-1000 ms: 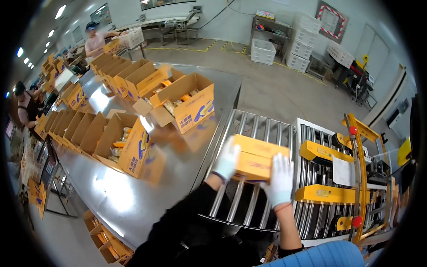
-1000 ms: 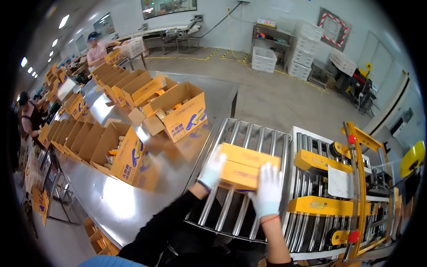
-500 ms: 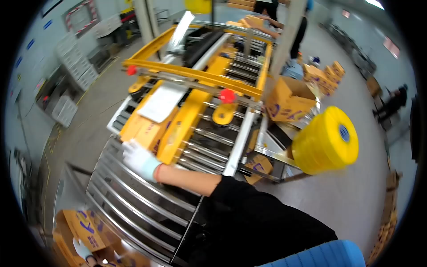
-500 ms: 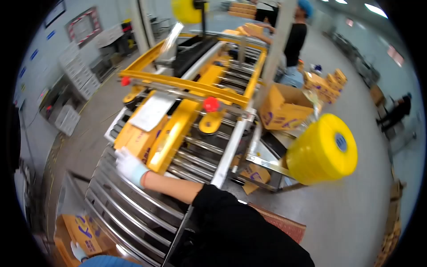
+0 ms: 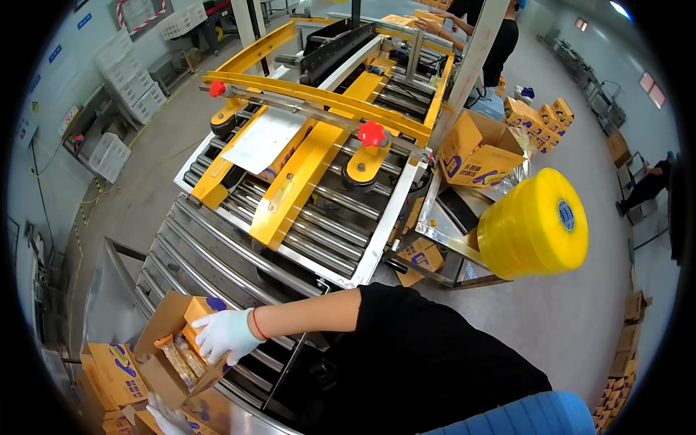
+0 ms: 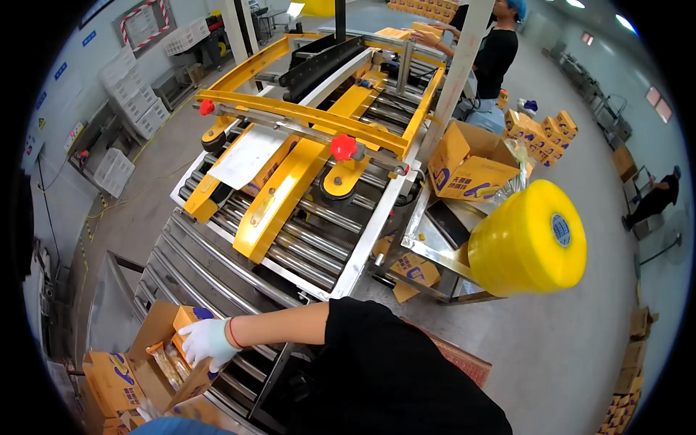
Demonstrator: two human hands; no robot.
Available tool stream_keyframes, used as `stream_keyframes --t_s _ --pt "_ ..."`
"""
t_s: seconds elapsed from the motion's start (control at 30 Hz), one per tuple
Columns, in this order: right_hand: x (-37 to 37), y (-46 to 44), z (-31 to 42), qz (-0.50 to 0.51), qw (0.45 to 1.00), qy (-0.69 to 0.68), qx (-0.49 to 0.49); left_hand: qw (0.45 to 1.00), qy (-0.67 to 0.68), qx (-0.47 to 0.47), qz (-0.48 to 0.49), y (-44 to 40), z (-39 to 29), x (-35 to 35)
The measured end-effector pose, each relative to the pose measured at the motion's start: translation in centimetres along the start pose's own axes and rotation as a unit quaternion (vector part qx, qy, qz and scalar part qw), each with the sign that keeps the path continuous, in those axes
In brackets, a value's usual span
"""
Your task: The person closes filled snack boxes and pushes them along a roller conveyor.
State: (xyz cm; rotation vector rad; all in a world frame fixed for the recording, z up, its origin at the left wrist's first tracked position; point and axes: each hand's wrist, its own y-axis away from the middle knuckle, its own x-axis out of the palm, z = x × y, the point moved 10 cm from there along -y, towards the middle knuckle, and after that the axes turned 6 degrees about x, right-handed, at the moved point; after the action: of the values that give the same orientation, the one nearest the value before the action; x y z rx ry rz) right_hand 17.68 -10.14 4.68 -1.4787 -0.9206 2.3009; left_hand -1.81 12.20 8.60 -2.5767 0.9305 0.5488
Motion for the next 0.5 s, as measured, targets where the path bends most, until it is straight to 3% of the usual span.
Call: stream_keyframes --t_s 0.07,0.1,0.13,0.17,0.2,0.23,0.27,0.33,0.37,0.4,0.47,0.5 --pt "-1.8 -0.5 -0.8 -0.009 0.989 -0.146 0.029 0.995 0.011 0.013 0.097 -1.7 -0.8 4.0" --pt "-1.0 -0.6 -1.6 0.096 0.978 -0.169 0.074 0.989 -0.003 0.023 0.145 -2.4 -1.3 6.3" --pt "-1.8 -0.7 -2.5 0.167 0.939 -0.238 0.182 0.983 -0.035 0.046 0.176 -3.1 -2.5 8.5" --pt "-1.3 -0.6 -3.9 0.136 0.880 -0.393 0.231 0.968 -0.143 0.105 0.179 -3.6 -5.5 10.8" --pt "-2.7 -0.7 -5.0 0.083 0.894 -0.355 0.262 0.950 -0.149 0.227 0.155 -5.2 -6.0 11.6" --pt "-3.0 -1.4 -5.8 0.075 0.937 -0.228 0.255 0.936 -0.240 0.229 0.121 -6.4 -5.4 13.0" --pt "-4.0 -2.8 -4.8 0.109 0.978 -0.008 0.179 0.913 -0.324 0.230 0.090 -6.8 -5.4 14.2" --pt "-6.0 -3.9 -4.0 0.006 0.977 0.170 0.130 0.896 -0.343 0.281 -0.020 -5.8 -7.3 13.8" --pt "-7.3 -4.3 -4.1 -0.009 0.968 0.189 0.166 0.885 -0.363 0.279 -0.079 -5.4 -6.3 12.6" --pt "-8.5 -4.7 -4.0 -0.024 0.957 0.205 0.203 0.930 -0.305 0.175 -0.110 -5.5 -3.4 10.3" --pt "-7.1 -4.4 -3.1 0.022 0.953 0.182 0.240 0.991 -0.031 0.070 -0.114 -5.1 2.8 8.0" --pt "-5.7 -3.7 -1.7 0.039 0.960 0.142 0.238 0.996 0.048 0.053 -0.044 -4.4 3.8 8.7"
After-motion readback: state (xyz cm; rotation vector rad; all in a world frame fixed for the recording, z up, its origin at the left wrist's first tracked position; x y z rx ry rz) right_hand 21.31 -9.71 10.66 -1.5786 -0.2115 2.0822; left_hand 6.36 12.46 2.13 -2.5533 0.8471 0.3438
